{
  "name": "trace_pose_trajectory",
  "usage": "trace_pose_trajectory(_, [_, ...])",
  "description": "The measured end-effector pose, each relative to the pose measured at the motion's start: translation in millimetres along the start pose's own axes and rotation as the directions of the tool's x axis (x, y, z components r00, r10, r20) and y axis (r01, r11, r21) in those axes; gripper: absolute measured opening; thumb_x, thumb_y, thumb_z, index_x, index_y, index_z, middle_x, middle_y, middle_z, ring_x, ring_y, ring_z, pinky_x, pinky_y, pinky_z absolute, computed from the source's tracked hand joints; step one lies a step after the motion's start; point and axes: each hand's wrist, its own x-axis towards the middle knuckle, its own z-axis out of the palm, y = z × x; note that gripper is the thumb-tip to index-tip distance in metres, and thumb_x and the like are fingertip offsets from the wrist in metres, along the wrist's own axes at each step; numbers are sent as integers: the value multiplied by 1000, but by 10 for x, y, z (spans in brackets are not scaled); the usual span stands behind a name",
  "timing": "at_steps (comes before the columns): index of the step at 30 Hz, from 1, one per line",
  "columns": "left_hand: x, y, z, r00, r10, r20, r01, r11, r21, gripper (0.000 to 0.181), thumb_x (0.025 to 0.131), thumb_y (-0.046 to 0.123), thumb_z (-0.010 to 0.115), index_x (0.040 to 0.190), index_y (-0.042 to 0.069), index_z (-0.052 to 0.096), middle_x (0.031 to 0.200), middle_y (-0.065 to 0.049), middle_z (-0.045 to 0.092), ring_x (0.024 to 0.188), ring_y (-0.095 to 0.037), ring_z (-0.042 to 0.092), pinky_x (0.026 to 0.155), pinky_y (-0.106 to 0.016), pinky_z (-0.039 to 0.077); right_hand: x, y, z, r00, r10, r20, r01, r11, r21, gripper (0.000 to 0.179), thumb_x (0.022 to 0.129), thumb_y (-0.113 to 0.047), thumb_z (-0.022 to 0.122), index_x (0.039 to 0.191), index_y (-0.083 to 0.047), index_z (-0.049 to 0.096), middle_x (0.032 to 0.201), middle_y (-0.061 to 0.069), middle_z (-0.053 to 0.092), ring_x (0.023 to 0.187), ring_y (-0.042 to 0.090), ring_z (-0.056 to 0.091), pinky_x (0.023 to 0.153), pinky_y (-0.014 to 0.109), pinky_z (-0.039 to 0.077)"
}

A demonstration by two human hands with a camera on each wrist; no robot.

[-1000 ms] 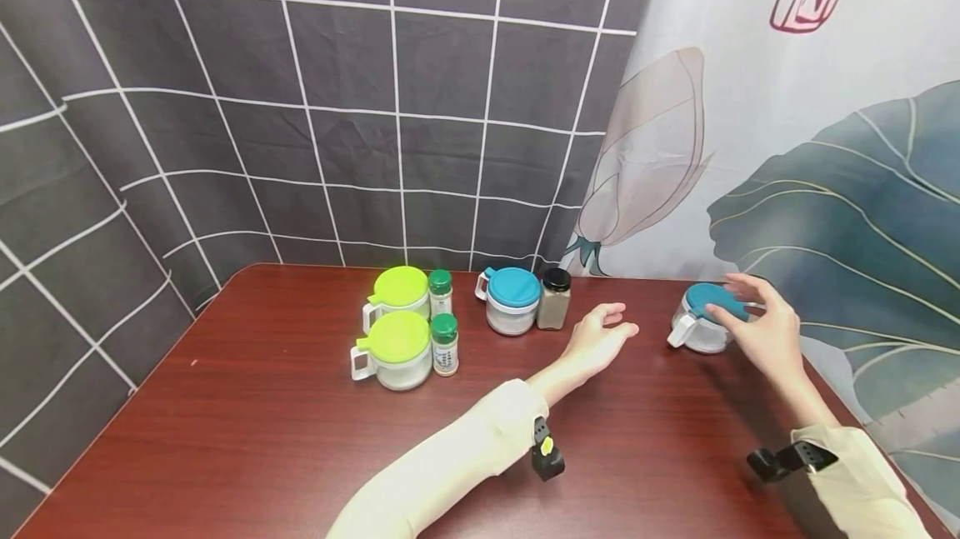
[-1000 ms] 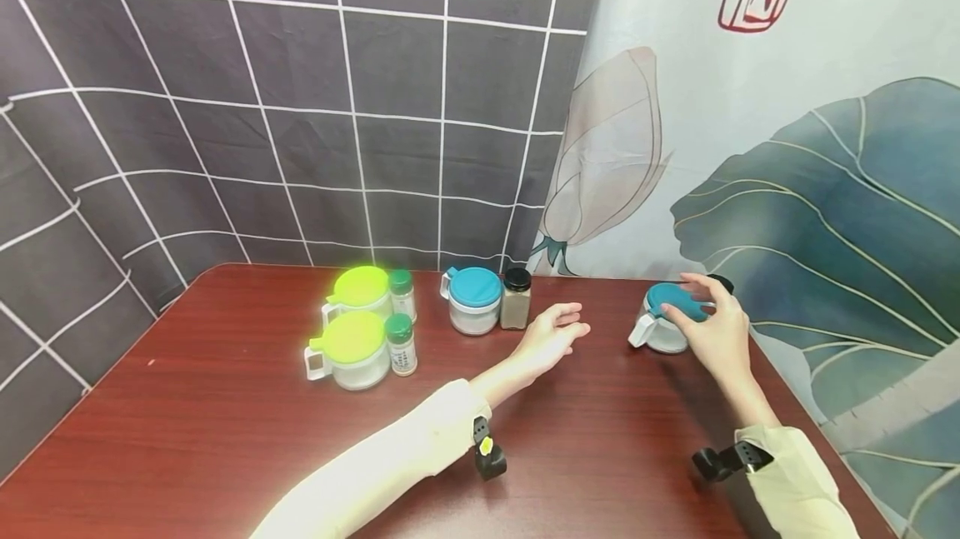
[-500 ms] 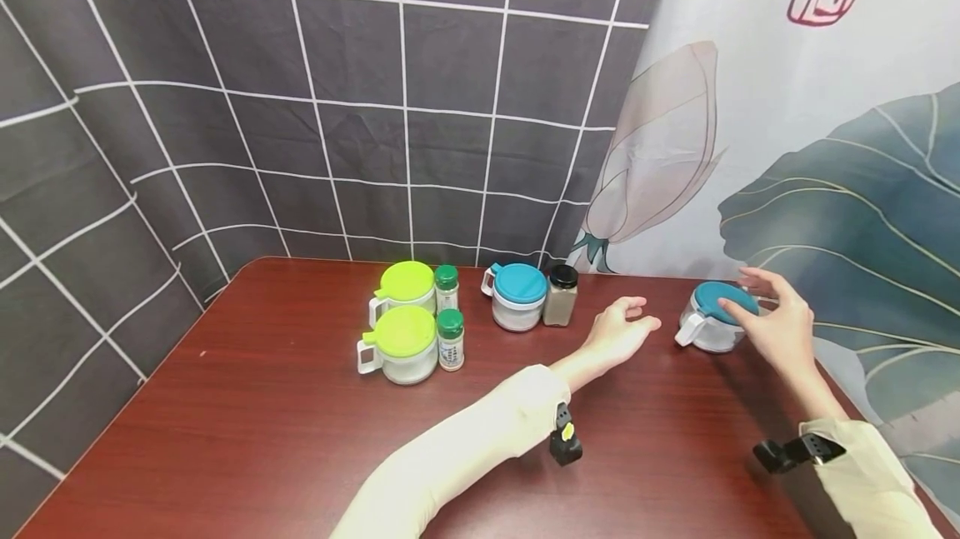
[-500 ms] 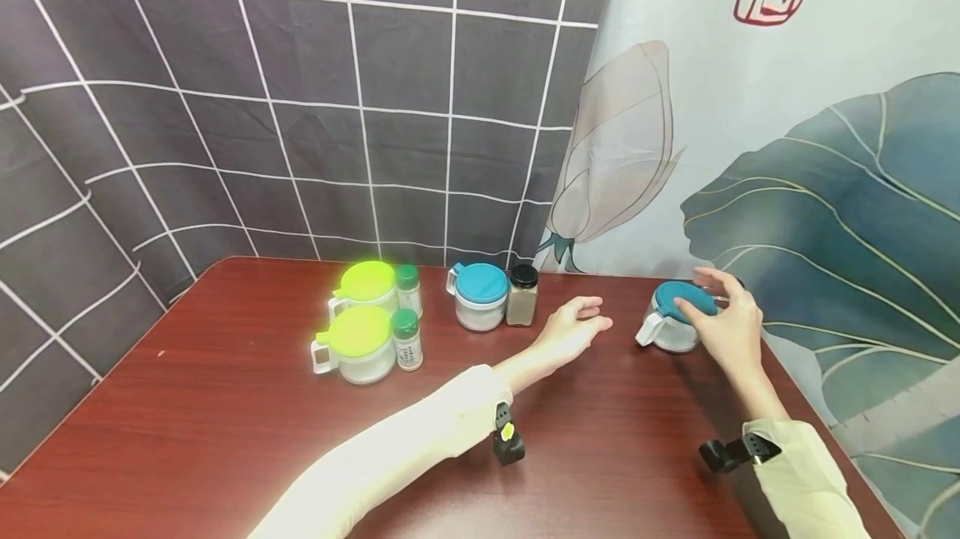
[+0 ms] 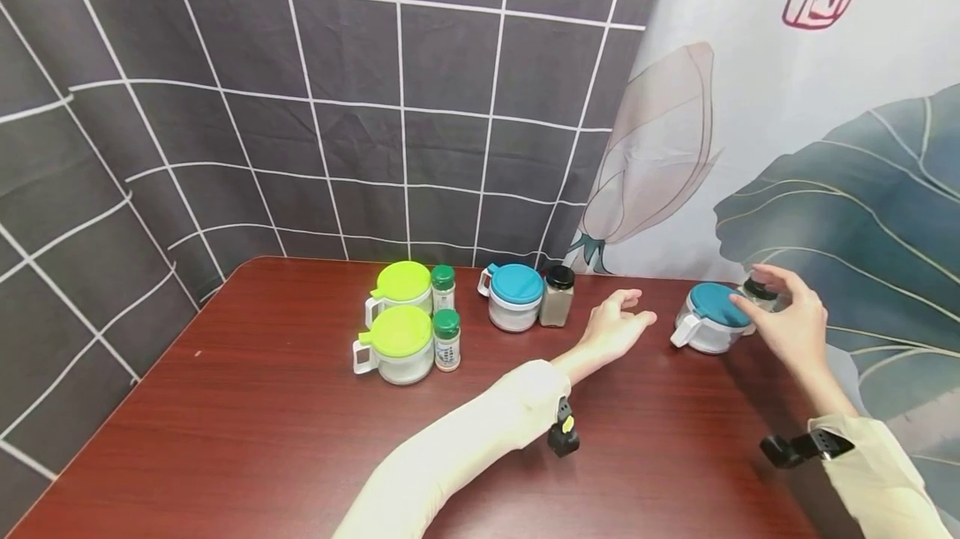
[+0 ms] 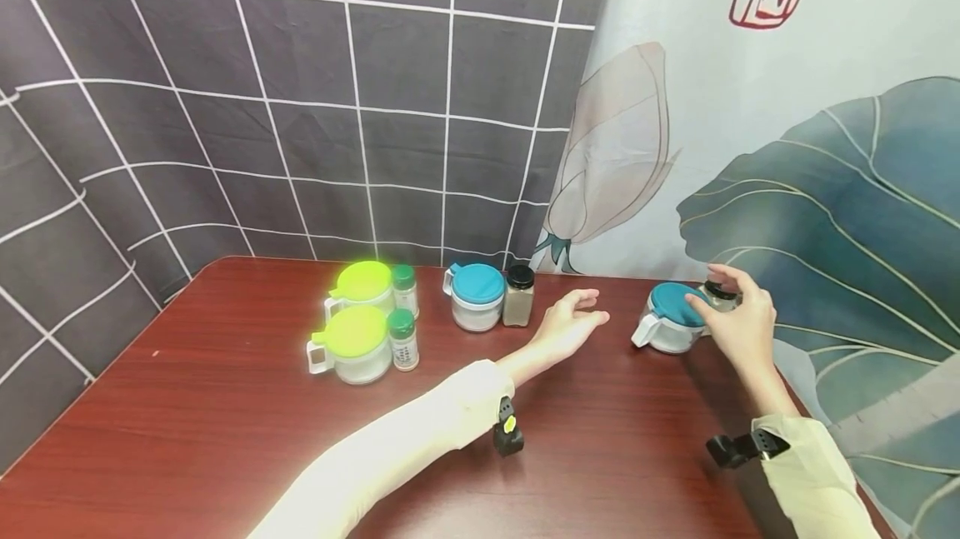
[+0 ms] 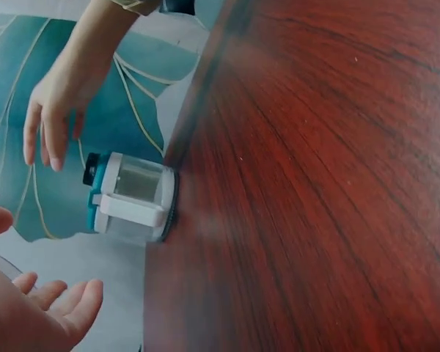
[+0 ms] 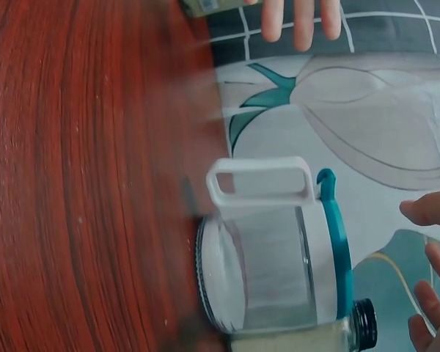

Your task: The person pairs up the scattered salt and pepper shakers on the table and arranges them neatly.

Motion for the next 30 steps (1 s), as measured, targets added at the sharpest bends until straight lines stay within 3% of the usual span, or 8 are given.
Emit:
trace_pose_trajectory(5, [10, -16, 42, 995, 94, 22, -96, 990, 105, 45, 86, 23, 67, 130, 18, 58, 128, 3, 63, 111, -11, 63, 91, -18, 46, 17, 48, -54, 1000, 14, -6, -14, 999, -33, 51, 73, -12, 81, 121, -7, 64, 91, -42, 42, 87, -18, 38, 79, 22, 27])
trace_pose_trajectory(7, [15, -7, 65, 993, 114, 34, -117, 986, 121, 46, 86, 23, 67, 131, 17, 57, 129, 3, 63, 113, -11, 62, 91, -17, 46, 24, 64, -78, 1000, 30, -6, -30, 998, -48, 51, 74, -12, 81, 121, -8, 63, 94, -37, 49, 87, -18, 38, 78, 22, 27])
trace_pose_trajectory(10, [22, 14, 100, 992, 117, 47, -122, 986, 118, 47, 86, 23, 68, 131, 17, 57, 130, 3, 63, 113, -11, 62, 91, -17, 46, 32, 90, -108, 998, 57, -2, -57, 995, -79, 52, 75, -14, 80, 123, -8, 62, 107, -12, 66, 87, -18, 36, 78, 22, 27])
trace_pose_trajectory(12, [31, 24, 113, 992, 113, 49, -118, 986, 120, 47, 85, 22, 69, 131, 17, 57, 129, 2, 63, 112, -10, 62, 91, -17, 46, 35, 102, -124, 997, 73, 2, -73, 993, -95, 52, 76, -15, 79, 125, -8, 61, 117, 8, 67, 87, -19, 35, 78, 21, 27])
trace_pose_trajectory(14, [45, 30, 118, 992, 113, 51, -119, 985, 126, 47, 85, 22, 70, 130, 17, 57, 129, 3, 63, 112, -10, 62, 90, -17, 46, 37, 111, -134, 996, 88, 4, -88, 991, -103, 53, 77, -16, 79, 126, -9, 61, 123, 19, 63, 88, -21, 34, 78, 18, 28])
trace_pose_trajectory(20, [96, 37, 120, 991, 118, 54, -124, 985, 118, 49, 84, 21, 71, 130, 13, 58, 130, 2, 63, 113, -15, 63, 89, -15, 47, 44, 184, -153, 990, 139, 16, -136, 984, -111, 57, 78, -20, 78, 130, -12, 58, 128, 19, 61, 90, -22, 35, 78, 9, 31])
trace_pose_trajectory(25, [111, 23, 171, 995, 86, 49, -90, 993, 76, 49, 82, 21, 73, 128, 13, 59, 128, 0, 64, 110, -16, 65, 87, -14, 47, 53, 265, -166, 984, 177, 30, -172, 977, -123, 61, 78, -23, 78, 133, -12, 55, 130, 19, 60, 87, -20, 36, 77, 10, 32])
trace_pose_trajectory(30, [107, -15, 231, 998, 50, 47, -50, 999, -2, 48, 82, 20, 74, 127, 12, 60, 126, -3, 65, 108, -19, 66, 85, -14, 48, 58, 349, -153, 980, 199, 27, -195, 976, -95, 61, 79, -24, 77, 134, -12, 54, 128, 20, 60, 91, -4, 48, 74, 7, 31])
